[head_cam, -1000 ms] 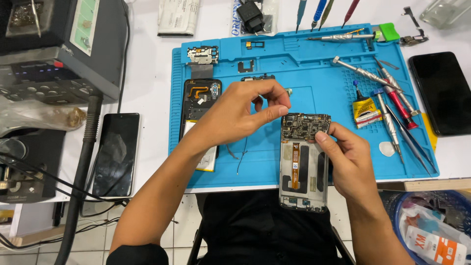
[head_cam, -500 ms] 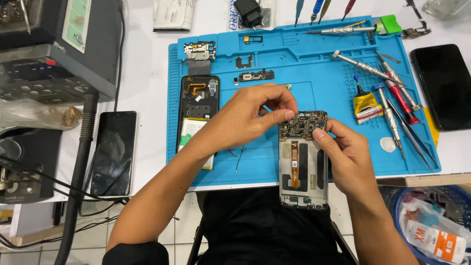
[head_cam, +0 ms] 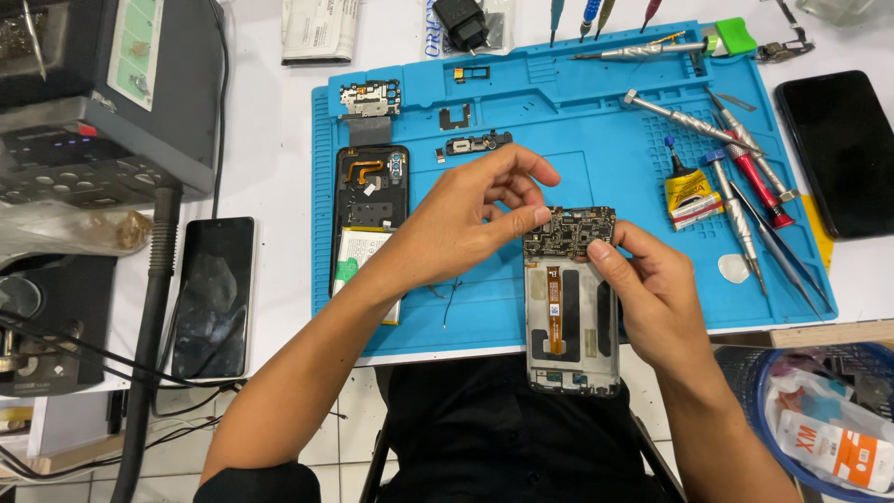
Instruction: The person assembles a smartphone by placing the motherboard into the chassis, connecting ribbon cables, and inserting the battery. The person then secures the battery connector and positions the battery within the device.
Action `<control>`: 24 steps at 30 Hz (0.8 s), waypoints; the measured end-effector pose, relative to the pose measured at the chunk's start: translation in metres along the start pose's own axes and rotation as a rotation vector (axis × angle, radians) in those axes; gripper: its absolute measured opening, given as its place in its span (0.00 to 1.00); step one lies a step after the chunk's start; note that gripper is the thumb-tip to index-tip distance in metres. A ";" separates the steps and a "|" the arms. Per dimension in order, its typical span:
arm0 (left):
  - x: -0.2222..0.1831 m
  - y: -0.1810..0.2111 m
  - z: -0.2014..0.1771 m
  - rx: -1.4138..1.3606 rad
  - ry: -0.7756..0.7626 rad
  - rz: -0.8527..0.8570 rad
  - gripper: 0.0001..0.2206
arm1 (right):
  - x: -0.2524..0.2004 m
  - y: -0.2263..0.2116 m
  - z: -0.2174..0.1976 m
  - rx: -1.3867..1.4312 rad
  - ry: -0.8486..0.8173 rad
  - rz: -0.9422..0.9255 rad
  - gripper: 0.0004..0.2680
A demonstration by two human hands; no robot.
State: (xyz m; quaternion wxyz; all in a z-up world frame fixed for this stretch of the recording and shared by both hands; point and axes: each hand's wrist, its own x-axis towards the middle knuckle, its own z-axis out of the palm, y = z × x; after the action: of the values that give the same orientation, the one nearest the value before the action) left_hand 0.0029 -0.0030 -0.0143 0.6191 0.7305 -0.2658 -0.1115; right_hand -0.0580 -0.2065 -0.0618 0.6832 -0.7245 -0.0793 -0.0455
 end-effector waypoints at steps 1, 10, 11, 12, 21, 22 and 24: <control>0.000 0.000 0.000 0.000 -0.002 -0.001 0.11 | 0.000 -0.001 0.000 0.001 0.001 0.001 0.08; 0.001 -0.002 -0.002 0.003 -0.008 0.006 0.13 | 0.001 -0.007 0.002 -0.009 -0.013 0.018 0.08; 0.002 -0.003 -0.002 -0.002 -0.008 0.006 0.13 | 0.001 -0.006 0.001 -0.019 -0.023 0.008 0.08; 0.002 -0.004 -0.002 -0.007 -0.009 0.005 0.14 | 0.001 -0.006 0.001 -0.029 -0.032 -0.002 0.08; 0.003 -0.004 -0.001 0.004 0.010 0.010 0.13 | 0.001 -0.007 0.000 -0.078 -0.065 -0.038 0.09; 0.002 -0.003 -0.002 0.004 0.009 0.010 0.13 | 0.000 0.000 -0.004 -0.078 -0.064 -0.037 0.09; 0.001 -0.001 -0.004 -0.005 0.014 0.016 0.14 | -0.001 0.014 -0.010 -0.041 -0.064 -0.030 0.09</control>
State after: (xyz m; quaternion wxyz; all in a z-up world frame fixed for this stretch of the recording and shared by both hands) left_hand 0.0062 -0.0004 -0.0141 0.6234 0.7277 -0.2670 -0.1022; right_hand -0.0561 -0.2173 -0.0747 0.6645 -0.7382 -0.1108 -0.0342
